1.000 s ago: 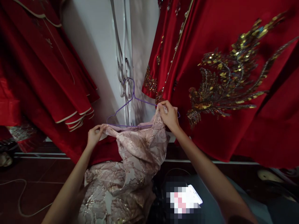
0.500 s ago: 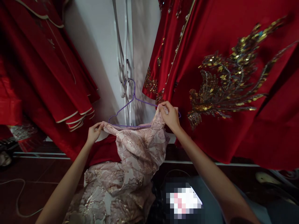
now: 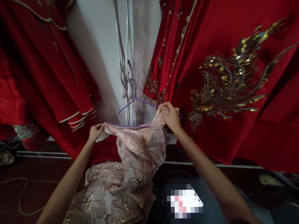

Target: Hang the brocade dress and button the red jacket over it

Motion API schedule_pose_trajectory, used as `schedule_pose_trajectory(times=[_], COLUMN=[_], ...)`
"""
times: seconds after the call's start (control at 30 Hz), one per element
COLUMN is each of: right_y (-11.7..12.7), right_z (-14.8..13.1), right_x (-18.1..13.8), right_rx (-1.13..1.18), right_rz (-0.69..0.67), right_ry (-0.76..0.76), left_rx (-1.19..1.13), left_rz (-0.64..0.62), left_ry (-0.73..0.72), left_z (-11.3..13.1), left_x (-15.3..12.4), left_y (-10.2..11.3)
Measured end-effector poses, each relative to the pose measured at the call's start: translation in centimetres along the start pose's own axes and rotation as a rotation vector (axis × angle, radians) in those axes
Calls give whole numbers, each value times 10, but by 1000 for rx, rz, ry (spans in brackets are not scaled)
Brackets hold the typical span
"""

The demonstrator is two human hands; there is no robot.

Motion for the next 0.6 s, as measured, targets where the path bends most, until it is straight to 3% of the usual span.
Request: schedule_pose_trajectory(times=[0.13, 0.2, 0.33, 0.4, 0.47, 0.53, 0.6], right_y=[0, 0, -11, -18, -21, -22, -22], right_z=[0, 0, 0, 1, 4, 8, 10], right_x=[1, 1, -5, -10, -13, -13, -12], right_rx=[-1, 1, 13, 19, 25, 44, 78], right_rz=[-4, -4, -62, -95, -104, -104, -117], right_ry=[2, 7, 20, 19, 9, -11, -29], left_rx=[-33, -89, -244, -310, -367, -428, -469], left_rz=[-7, 29, 118, 86, 12, -52, -120], left_ry=[16, -12, -157, -252, -290, -254, -151], left_z=[-3, 7, 58, 90, 106, 99, 70], left_x=[4, 8, 24, 33, 40, 42, 35], left_y=[-1, 3, 11, 8, 2, -2, -5])
Point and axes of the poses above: each hand's wrist, its own x-axis towards the middle knuckle, its own y-axis out of the back of the hand, z = x × y, the point moved 10 cm from there along x, towards the middle knuckle, and after that the axes turned 11 degrees about -y, right-handed, at the moved point
